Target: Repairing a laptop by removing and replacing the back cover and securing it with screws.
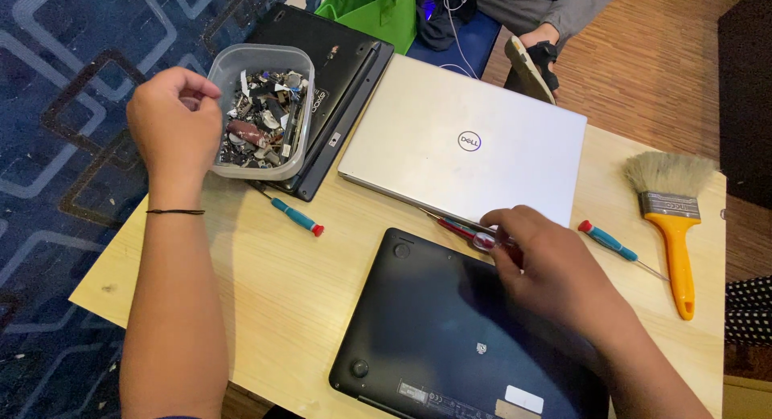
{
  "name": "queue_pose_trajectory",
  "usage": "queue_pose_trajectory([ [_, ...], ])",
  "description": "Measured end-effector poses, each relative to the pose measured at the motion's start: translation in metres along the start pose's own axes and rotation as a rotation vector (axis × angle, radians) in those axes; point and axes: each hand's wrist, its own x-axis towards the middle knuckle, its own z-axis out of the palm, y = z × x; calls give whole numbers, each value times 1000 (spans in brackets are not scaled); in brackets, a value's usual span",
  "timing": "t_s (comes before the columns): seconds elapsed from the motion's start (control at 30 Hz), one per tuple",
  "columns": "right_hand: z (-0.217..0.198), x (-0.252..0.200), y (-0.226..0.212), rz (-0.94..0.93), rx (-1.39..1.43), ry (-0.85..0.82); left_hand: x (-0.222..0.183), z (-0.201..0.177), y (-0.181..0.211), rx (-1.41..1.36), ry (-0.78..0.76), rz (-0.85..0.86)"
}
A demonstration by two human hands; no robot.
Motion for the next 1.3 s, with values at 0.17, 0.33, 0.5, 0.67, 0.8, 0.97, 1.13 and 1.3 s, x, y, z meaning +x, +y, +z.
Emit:
queue_pose_trajectory([
  [0.17,-17,-6,10,111,332,314,0,-8,25,-109,423,336],
  [0.33,-29,-16,33,129,1109,487,-24,-21,95,-440,383,460],
  [0.5,-34,-30,28,65,1464,575,-38,4,106,-538,72,609],
  [0.67,-38,-30,-27,-23,1442,707,-28,-5,97,-492,112,645],
  [0.8,-38,-28,-73,-101,1246,929,-54,-17,134,-1119,-228,240],
  [0.97,-25,-24,-83,-281,1054,955,-83,-16,158,-1237,-595,256],
  [1.13,-21,-19,-81,-317,1003,920,-86,-18,161,-1172,-642,258],
  [1.3,-15,-16,-79,-353,961,881,-87,-18,159,-1161,-649,300],
])
